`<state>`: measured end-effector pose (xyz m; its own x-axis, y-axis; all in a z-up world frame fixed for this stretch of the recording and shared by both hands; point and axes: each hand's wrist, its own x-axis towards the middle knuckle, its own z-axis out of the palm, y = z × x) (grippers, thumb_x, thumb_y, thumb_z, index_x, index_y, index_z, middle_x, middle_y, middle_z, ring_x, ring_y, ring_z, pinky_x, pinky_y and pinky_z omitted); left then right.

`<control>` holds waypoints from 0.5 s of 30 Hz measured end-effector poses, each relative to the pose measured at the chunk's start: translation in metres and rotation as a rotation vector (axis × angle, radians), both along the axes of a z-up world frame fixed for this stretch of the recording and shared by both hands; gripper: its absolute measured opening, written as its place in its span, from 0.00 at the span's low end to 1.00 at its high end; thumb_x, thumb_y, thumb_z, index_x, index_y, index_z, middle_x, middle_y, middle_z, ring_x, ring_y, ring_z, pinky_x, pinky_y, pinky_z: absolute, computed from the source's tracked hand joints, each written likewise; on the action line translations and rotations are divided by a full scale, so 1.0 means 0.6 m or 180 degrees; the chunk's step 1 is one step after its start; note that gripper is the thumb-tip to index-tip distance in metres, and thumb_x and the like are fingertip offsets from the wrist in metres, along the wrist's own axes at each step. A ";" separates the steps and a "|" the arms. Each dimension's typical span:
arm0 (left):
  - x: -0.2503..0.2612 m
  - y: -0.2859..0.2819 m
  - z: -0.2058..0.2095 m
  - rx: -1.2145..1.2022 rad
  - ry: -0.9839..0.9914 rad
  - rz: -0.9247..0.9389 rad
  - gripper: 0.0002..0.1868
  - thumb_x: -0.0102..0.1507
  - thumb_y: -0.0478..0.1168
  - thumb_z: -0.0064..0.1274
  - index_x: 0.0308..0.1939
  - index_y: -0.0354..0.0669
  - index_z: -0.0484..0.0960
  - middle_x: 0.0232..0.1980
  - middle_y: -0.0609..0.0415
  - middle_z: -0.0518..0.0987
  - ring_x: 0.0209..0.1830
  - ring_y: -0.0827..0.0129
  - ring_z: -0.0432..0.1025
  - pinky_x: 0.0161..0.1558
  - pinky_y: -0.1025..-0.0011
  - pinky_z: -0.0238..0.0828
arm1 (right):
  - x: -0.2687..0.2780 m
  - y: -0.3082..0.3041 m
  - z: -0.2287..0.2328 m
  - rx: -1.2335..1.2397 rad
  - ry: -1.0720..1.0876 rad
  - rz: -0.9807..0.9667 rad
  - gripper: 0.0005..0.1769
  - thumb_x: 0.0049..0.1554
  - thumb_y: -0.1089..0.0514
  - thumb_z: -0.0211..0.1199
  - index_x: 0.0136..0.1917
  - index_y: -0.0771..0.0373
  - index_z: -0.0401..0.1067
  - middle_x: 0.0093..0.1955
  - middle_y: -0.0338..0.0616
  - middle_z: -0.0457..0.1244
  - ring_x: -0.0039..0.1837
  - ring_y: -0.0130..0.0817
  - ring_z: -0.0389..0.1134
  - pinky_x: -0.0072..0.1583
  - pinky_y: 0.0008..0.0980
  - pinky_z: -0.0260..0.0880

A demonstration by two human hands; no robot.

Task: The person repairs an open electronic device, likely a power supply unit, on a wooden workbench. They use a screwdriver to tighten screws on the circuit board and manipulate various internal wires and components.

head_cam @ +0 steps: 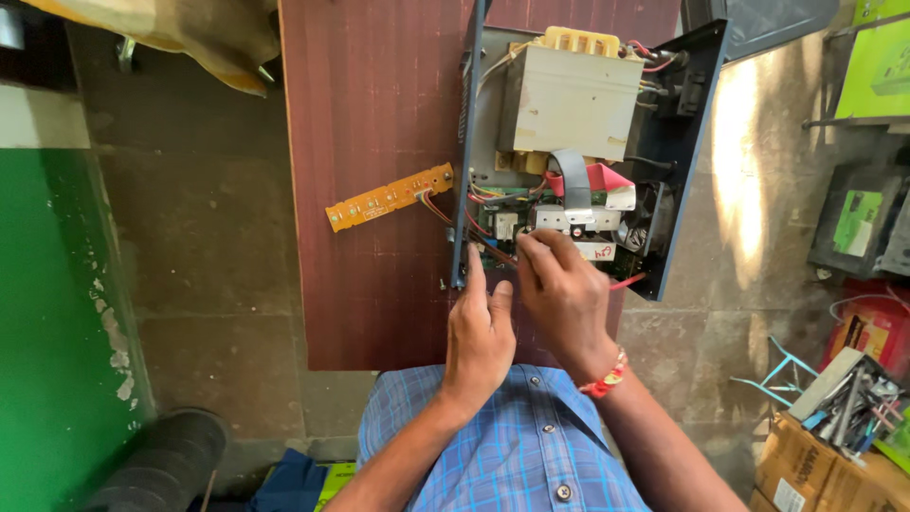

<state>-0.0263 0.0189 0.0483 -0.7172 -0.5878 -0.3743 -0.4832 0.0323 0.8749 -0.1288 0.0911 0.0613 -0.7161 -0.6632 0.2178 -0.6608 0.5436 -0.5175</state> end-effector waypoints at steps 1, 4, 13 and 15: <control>-0.002 0.000 -0.001 -0.0023 0.0050 0.0018 0.33 0.71 0.40 0.44 0.76 0.28 0.55 0.45 0.26 0.80 0.44 0.34 0.76 0.45 0.49 0.72 | -0.010 -0.002 0.002 0.0047 -0.0004 0.0046 0.10 0.57 0.64 0.67 0.54 0.62 0.77 0.52 0.44 0.69 0.46 0.42 0.73 0.45 0.36 0.73; -0.007 0.000 -0.003 0.0143 -0.0058 0.0041 0.34 0.69 0.39 0.44 0.77 0.31 0.54 0.42 0.26 0.80 0.42 0.35 0.77 0.44 0.49 0.71 | -0.033 -0.017 -0.001 0.0352 -0.0162 0.0304 0.09 0.57 0.62 0.67 0.53 0.60 0.78 0.49 0.44 0.70 0.40 0.43 0.72 0.41 0.37 0.71; -0.019 0.000 0.001 0.0390 -0.0209 0.0135 0.37 0.66 0.33 0.42 0.79 0.33 0.48 0.38 0.27 0.80 0.40 0.34 0.77 0.42 0.47 0.71 | -0.052 -0.063 -0.027 0.0985 -0.0825 0.0431 0.08 0.55 0.56 0.65 0.48 0.58 0.80 0.38 0.51 0.69 0.39 0.54 0.71 0.41 0.49 0.71; -0.023 0.001 0.001 0.0418 -0.0185 0.0187 0.38 0.67 0.33 0.43 0.79 0.33 0.46 0.41 0.26 0.80 0.43 0.34 0.77 0.44 0.47 0.72 | -0.054 -0.065 -0.027 0.1028 -0.1008 0.0313 0.08 0.55 0.56 0.65 0.47 0.58 0.80 0.38 0.52 0.69 0.40 0.55 0.71 0.43 0.49 0.71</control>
